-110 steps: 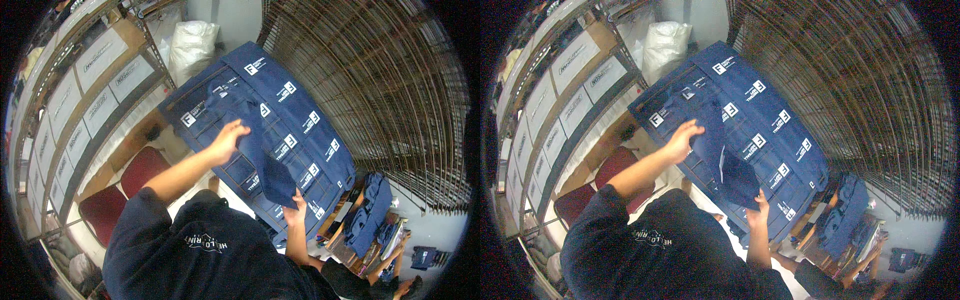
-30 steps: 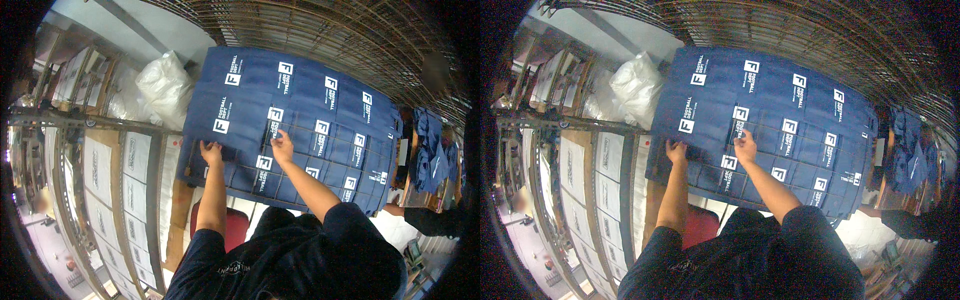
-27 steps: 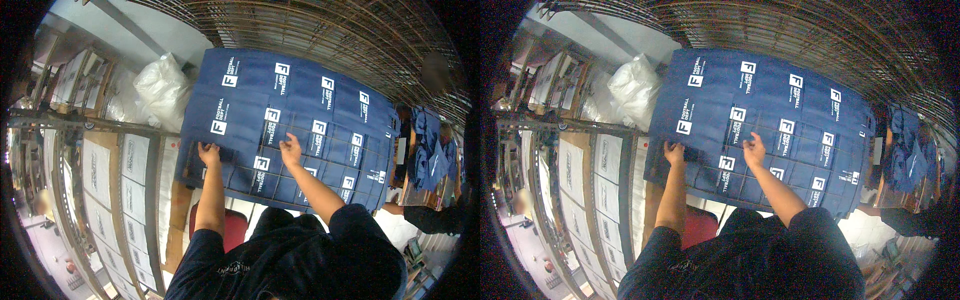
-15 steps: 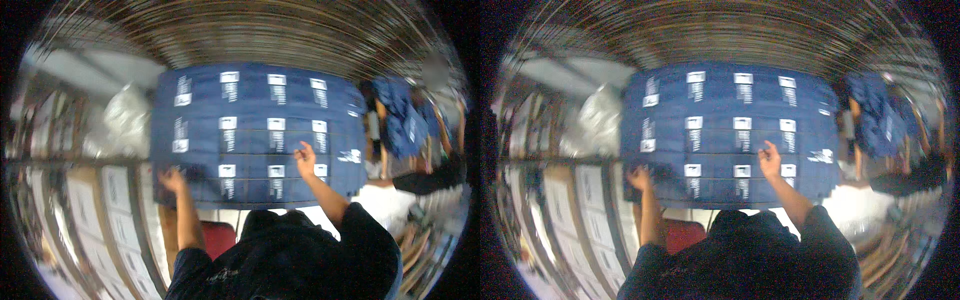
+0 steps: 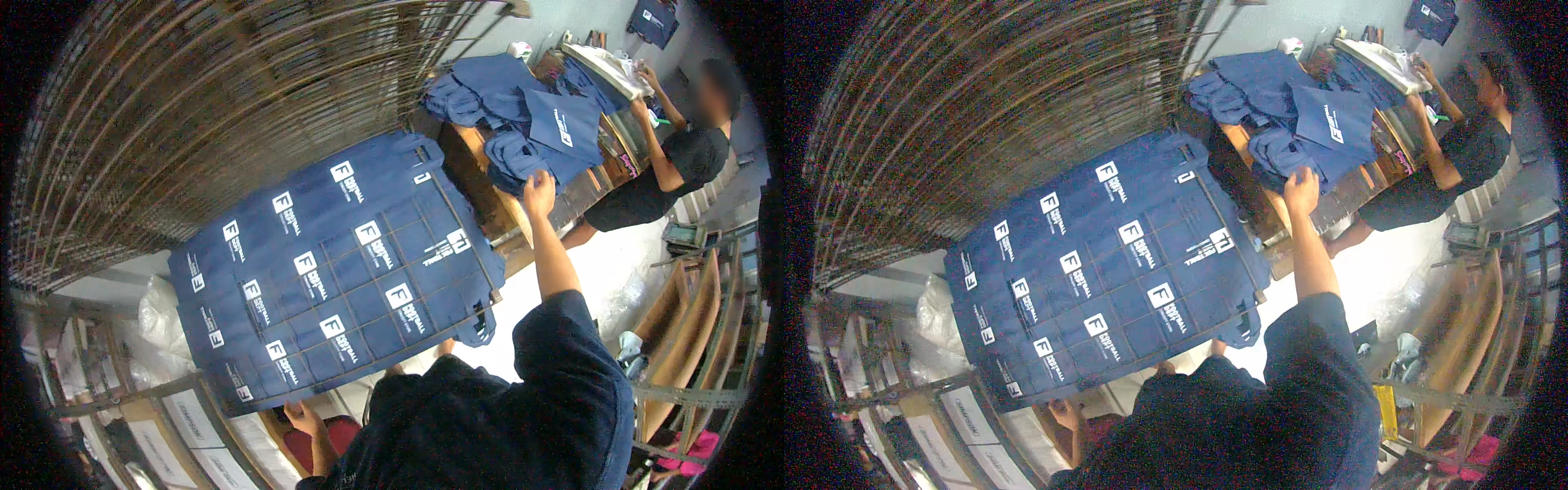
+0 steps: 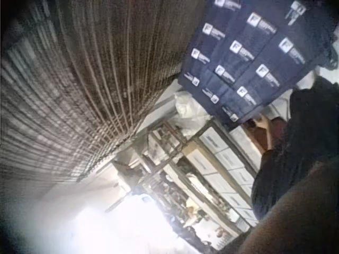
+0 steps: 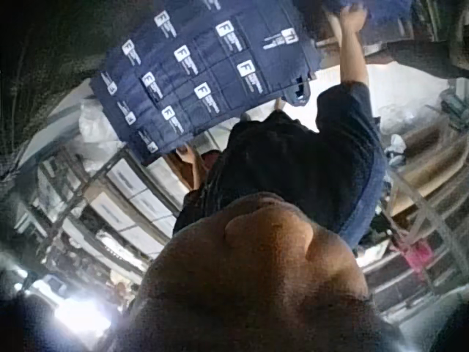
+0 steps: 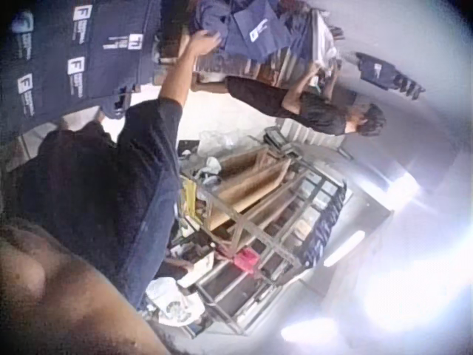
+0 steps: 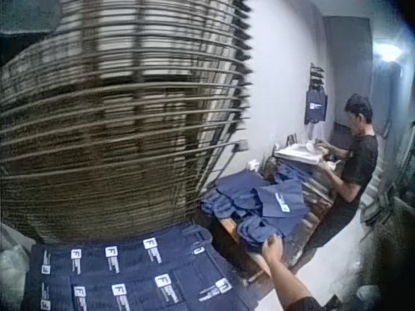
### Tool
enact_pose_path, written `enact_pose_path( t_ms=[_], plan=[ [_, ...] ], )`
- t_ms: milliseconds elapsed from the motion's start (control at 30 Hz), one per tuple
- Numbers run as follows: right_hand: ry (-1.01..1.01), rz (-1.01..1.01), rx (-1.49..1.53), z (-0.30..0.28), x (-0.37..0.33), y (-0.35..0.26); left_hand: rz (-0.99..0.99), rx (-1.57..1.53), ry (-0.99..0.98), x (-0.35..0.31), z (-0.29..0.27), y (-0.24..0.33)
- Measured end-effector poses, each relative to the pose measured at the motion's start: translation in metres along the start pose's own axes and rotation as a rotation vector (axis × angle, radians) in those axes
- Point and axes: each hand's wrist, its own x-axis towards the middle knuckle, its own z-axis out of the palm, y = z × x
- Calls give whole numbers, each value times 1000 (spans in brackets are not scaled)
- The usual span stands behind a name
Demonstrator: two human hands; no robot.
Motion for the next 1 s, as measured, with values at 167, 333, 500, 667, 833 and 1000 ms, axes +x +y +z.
enact_pose_path(
  t_ms=[167, 333, 500, 667, 833, 1000],
  plan=[
    [-185, -254, -315, 31, 89, 14, -15, 3, -215, -90, -21, 67],
    [-290, -458, -359, 75, 141, 1, -3, 110, -87, -139, -61, 19],
    [-447, -527, -312, 117, 162, -26, -366, 1, -240, -173, -106, 118],
    [-559, -464, -352, 137, 175, -34, -301, 193, -186, -186, -111, 147],
    [-497, -558, 107, 136, 186, -37, -53, 366, -172, -192, -87, 167],
    [-466, -614, 706, 18, 182, -88, -57, -137, -543, -151, 38, 182]
  ],
)
